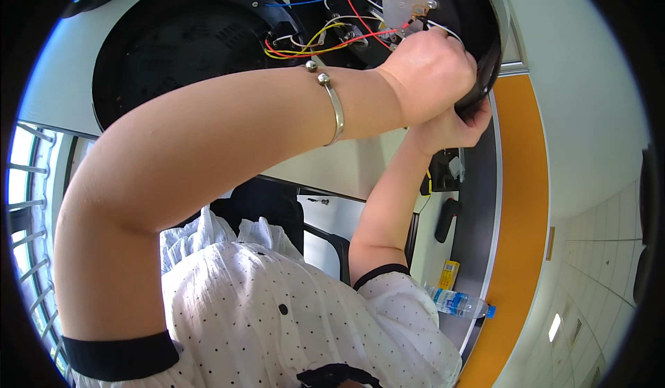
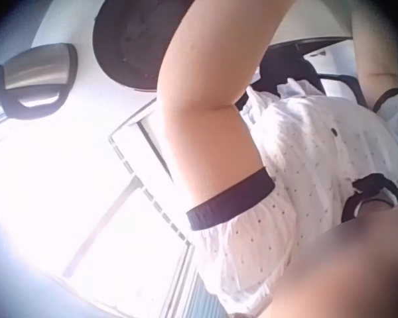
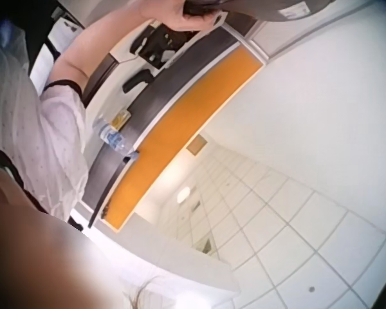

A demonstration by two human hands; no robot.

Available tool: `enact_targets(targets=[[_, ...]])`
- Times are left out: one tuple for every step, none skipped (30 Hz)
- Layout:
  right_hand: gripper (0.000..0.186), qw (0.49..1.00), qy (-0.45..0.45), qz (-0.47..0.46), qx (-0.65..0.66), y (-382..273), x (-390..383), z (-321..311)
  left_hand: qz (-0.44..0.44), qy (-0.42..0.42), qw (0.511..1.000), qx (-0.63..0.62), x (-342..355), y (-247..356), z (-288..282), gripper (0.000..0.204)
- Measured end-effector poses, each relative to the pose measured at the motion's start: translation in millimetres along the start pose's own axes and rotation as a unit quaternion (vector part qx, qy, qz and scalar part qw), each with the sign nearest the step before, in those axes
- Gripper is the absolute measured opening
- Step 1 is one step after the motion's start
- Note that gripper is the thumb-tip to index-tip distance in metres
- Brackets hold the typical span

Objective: The person disassembles a small kitchen appliance, likely a rice cooker, by removing the base and manipulating internal wires and components. They repeatedly adjust the wiring and reposition the base plate while working at a desk.

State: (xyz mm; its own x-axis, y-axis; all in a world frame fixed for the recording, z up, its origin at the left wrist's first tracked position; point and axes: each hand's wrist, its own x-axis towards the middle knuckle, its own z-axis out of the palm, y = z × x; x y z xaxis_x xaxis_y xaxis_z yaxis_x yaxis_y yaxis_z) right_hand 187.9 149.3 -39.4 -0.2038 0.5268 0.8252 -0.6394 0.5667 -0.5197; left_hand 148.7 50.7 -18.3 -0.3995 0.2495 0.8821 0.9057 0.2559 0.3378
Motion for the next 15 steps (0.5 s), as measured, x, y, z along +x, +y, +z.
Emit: enact_targets(targets=[[0.044, 1.0, -0.003, -0.002, -0.011, 3.6, 0.1, -2.5, -0.02, -0.002, 1.0, -0.001, 0.6, 3.0, -0.4, 0.018], [0.043, 1.0, -0.007, -0.003, -0.016, 7.8, 0.5, -2.0, -0.041, -0.002, 0.999, 0.003, 0.6, 4.3, -1.9, 0.018], [0.043, 1.0, -0.007, -0.006, -0.025, 8.2, 0.5, -2.5, -0.061, -0.003, 0.998, 0.008, 0.9, 5.6, -4.2, 0.018], [0.043, 0.999, -0.007, -0.01, -0.034, 7.5, 1.0, -2.7, -0.068, 0.014, 0.998, -0.001, 0.0, 6.9, -2.4, 0.017], [0.044, 1.0, -0.007, -0.008, -0.027, 8.5, 1.9, -1.9, -0.067, 0.027, 0.997, -0.002, -2.3, 7.3, -0.7, 0.017], [0.044, 1.0, -0.005, -0.006, -0.02, 8.5, 2.6, -1.5, -0.065, 0.04, 0.997, -0.002, -4.8, 7.6, 0.9, 0.017], [0.044, 1.0, -0.003, -0.003, -0.014, 7.7, 2.3, -2.0, -0.063, 0.054, 0.997, -0.003, -6.3, 7.2, 2.5, 0.017], [0.044, 1.0, -0.003, -0.005, -0.029, 5.2, 0.1, -4.1, -0.063, 0.045, 0.997, -0.021, -8.6, 7.3, 2.7, 0.016], [0.044, 0.999, -0.002, -0.009, -0.043, 4.5, -1.3, -5.2, -0.068, 0.049, 0.996, -0.029, -7.7, 5.3, 3.2, 0.015], [0.044, 0.994, -0.018, -0.063, -0.093, 8.5, -0.9, -6.2, -0.072, 0.052, 0.995, -0.038, -4.8, 2.2, 4.0, 0.014], [0.044, 0.993, -0.024, -0.065, -0.092, 8.8, -1.4, -7.3, -0.079, 0.053, 0.994, -0.049, -5.0, 1.2, 5.7, 0.014], [0.044, 0.993, -0.029, -0.068, -0.093, 8.6, -1.6, -8.0, -0.08, 0.065, 0.993, -0.053, -6.1, 1.7, 7.7, 0.014], [0.044, 0.993, -0.034, -0.07, -0.094, 8.2, -2.1, -8.3, -0.081, 0.077, 0.992, -0.058, -6.8, 2.5, 10.0, 0.014], [0.044, 0.995, -0.034, -0.05, -0.085, 4.8, -3.4, -6.6, -0.081, 0.09, 0.991, -0.062, -7.2, 1.7, 12.1, 0.013], [0.044, 0.996, -0.033, -0.031, -0.077, -1.2, -5.1, -4.6, -0.081, 0.102, 0.989, -0.066, -8.0, 0.4, 14.3, 0.013]])
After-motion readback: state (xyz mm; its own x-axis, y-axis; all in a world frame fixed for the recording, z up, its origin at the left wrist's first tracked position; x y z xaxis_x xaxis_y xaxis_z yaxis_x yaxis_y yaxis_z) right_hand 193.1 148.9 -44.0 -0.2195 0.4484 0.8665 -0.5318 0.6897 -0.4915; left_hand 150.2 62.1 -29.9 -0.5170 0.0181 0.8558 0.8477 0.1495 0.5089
